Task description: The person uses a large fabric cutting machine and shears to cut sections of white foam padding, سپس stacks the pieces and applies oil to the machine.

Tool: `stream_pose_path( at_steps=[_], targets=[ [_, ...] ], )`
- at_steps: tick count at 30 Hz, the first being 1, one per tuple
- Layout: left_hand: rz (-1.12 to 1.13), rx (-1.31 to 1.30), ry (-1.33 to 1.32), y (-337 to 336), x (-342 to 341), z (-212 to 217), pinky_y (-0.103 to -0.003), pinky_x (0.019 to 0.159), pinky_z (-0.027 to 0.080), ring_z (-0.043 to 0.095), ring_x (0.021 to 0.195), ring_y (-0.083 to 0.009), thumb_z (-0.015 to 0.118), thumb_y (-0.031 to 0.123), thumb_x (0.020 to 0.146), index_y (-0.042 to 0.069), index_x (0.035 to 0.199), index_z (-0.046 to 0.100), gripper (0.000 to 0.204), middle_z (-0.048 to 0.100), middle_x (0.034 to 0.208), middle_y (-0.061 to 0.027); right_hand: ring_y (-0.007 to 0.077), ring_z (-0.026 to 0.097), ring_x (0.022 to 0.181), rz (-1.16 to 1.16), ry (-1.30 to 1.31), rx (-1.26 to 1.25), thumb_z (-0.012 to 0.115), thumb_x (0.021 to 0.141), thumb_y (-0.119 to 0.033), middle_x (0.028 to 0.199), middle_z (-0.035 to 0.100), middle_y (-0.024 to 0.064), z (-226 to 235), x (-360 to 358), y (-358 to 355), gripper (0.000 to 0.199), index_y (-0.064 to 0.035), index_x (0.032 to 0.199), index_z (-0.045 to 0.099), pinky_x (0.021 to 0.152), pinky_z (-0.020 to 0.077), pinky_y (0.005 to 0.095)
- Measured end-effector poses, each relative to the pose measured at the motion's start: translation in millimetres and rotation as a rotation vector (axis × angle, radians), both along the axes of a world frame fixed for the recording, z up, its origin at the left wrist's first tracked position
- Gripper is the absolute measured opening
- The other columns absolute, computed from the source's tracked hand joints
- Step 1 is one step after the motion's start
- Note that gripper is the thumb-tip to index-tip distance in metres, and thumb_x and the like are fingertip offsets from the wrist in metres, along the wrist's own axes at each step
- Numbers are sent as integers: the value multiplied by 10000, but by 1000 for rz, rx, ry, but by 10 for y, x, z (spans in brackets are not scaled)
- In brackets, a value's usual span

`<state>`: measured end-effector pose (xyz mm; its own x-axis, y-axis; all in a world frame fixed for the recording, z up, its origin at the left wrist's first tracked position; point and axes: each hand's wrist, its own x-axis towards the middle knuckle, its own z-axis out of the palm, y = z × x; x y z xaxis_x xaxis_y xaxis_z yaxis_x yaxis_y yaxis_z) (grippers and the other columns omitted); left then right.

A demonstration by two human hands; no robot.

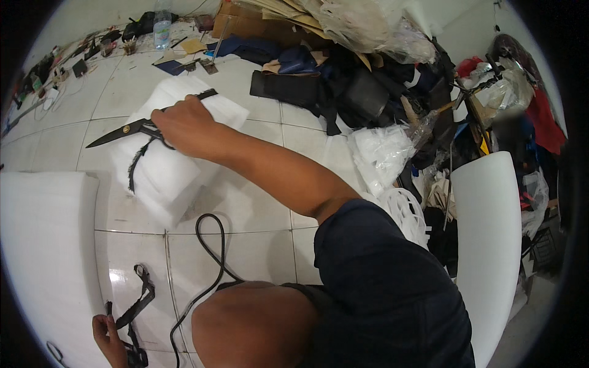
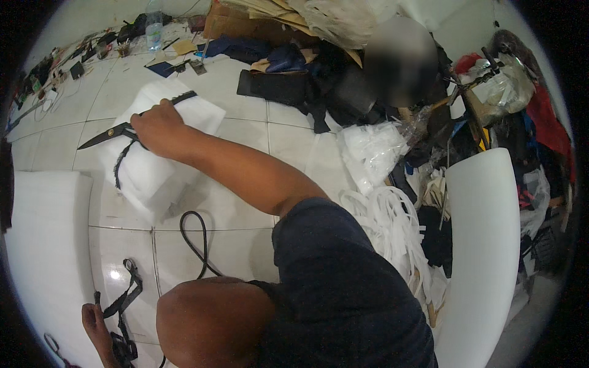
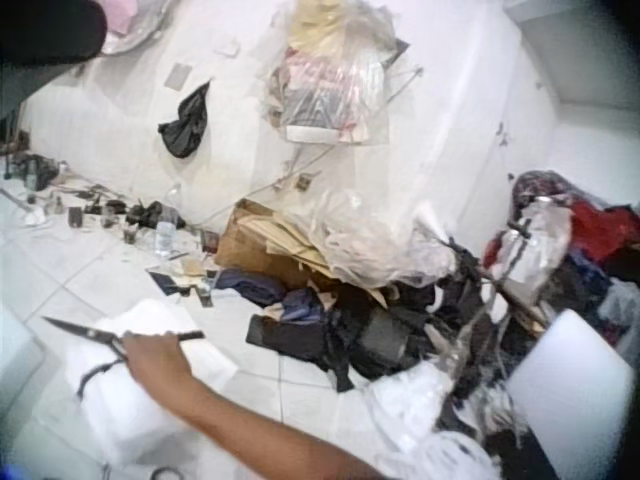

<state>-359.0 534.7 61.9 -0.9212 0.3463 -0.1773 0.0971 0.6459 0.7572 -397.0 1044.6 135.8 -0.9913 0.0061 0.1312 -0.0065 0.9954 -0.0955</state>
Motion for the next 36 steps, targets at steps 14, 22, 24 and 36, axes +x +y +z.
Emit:
stream_pose_path(
  at_steps=[14, 22, 24, 36],
  targets=[
    [103, 47, -25, -463, 62, -90, -258, 658, 336, 356, 725, -109, 526, 139, 1003, 41, 850, 440, 201, 381, 764, 0, 428, 630, 969, -731, 499, 170, 668, 805, -161, 1042, 664, 231, 981, 2046, 1677, 448, -66, 1223, 538, 827, 495, 471],
    [39, 106, -73, -286, 141, -243, -251, 682, 358, 388, 738, -109, 542, 135, 993, 27, 850, 462, 196, 413, 768, -2, 467, 596, 861, -957, 493, 207, 636, 829, -106, 881, 627, 243, -369, 3610, 1769, 303, -4, 1086, 514, 749, 454, 541],
    [12, 160, -90, -81, 232, -151, -249, 683, 360, 397, 742, -111, 547, 132, 989, 25, 853, 468, 190, 423, 770, -3, 474, 595, 877, -990, 389, 134, 634, 824, -97, 890, 621, 266, -1087, 4015, 1821, 320, -5, 1095, 491, 764, 451, 549],
    [111, 118, -163, 186, 529, 680, -285, 674, 436, 493, 742, -107, 612, 193, 952, 16, 904, 557, 191, 550, 788, -24, 169, 549, 691, -654, 330, -389, 631, 914, -84, 769, 556, 79, -1017, 3074, 460, 165, 0, 952, 494, 668, 481, 322]
  ],
)
